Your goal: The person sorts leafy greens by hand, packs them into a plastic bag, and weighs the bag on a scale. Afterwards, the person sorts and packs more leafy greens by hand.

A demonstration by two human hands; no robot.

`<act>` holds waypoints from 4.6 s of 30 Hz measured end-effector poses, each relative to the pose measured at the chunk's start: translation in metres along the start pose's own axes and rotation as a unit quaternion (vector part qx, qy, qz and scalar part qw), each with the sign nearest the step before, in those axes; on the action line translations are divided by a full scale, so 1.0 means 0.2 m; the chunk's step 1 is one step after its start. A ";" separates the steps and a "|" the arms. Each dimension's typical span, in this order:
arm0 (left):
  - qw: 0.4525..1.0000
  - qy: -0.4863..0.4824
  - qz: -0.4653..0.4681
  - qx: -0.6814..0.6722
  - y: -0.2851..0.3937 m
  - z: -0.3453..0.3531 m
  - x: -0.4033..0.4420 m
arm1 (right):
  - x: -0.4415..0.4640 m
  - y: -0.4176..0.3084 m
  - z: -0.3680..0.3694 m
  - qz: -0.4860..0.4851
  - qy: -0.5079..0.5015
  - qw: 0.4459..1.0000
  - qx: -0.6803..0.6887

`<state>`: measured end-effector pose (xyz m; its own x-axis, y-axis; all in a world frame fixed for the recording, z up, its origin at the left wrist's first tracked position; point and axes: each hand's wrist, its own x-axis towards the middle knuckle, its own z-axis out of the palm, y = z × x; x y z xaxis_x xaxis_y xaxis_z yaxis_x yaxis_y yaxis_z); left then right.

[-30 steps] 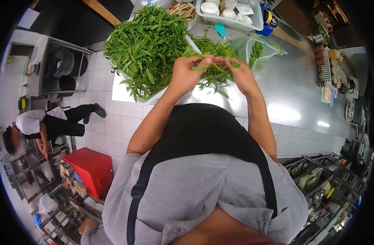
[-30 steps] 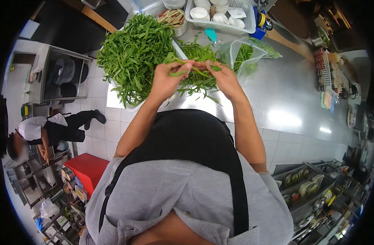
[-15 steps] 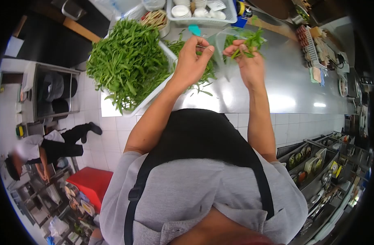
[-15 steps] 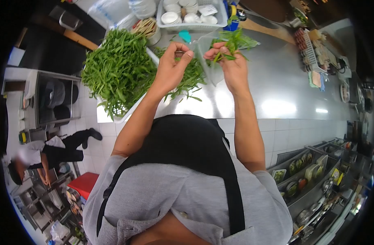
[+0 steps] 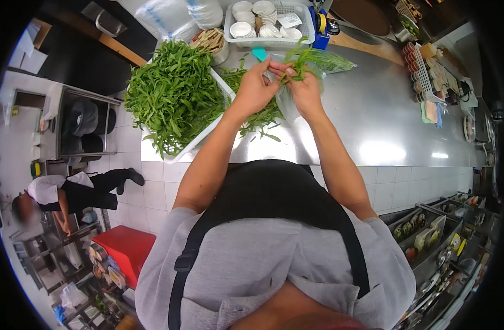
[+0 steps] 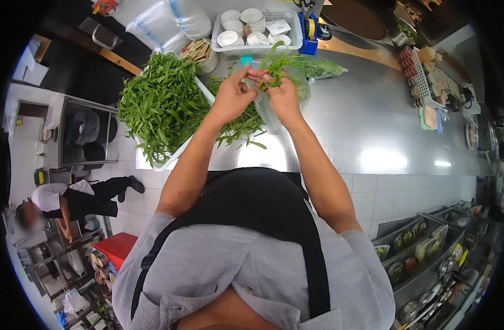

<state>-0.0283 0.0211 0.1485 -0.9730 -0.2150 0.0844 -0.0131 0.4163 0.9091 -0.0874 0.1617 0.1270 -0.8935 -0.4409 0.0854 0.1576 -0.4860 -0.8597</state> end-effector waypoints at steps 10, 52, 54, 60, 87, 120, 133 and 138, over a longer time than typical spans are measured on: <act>0.997 -0.022 0.042 0.066 0.09 -0.09 0.04 | 0.05 -0.19 -0.22 -0.172 -0.016 0.783 -0.598; 0.988 0.030 0.104 0.115 0.35 0.10 0.13 | -0.16 -0.74 -0.43 -0.196 -0.035 0.698 -0.688; 0.998 0.005 0.027 -0.056 0.31 0.09 0.20 | -0.17 -0.68 -0.50 -0.259 0.023 0.736 -0.625; 0.933 -0.156 0.105 -0.307 0.57 0.17 0.26 | -0.47 -0.81 -0.57 -0.119 0.158 0.941 -0.275; 0.758 -0.601 0.206 -0.151 1.19 3.19 -0.84 | -2.52 -1.67 -2.00 -0.008 0.395 0.753 -0.526; 0.575 -0.720 0.355 -0.159 3.07 6.61 -1.53 | -3.54 -2.41 -4.00 -0.027 0.800 0.488 -0.349; 0.518 -0.613 0.585 0.118 3.22 7.75 -2.41 | -4.14 -2.83 -4.40 -0.059 0.802 0.473 -0.359; 0.471 -0.587 0.657 0.047 3.36 7.75 -2.47 | -4.21 -2.95 -4.44 -0.058 0.843 0.425 -0.324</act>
<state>0.0865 1.7766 0.0846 0.3884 0.8960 0.2153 0.8214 -0.4425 0.3599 0.1986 1.4896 0.1160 0.0041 0.9909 0.1342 0.4111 0.1206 -0.9036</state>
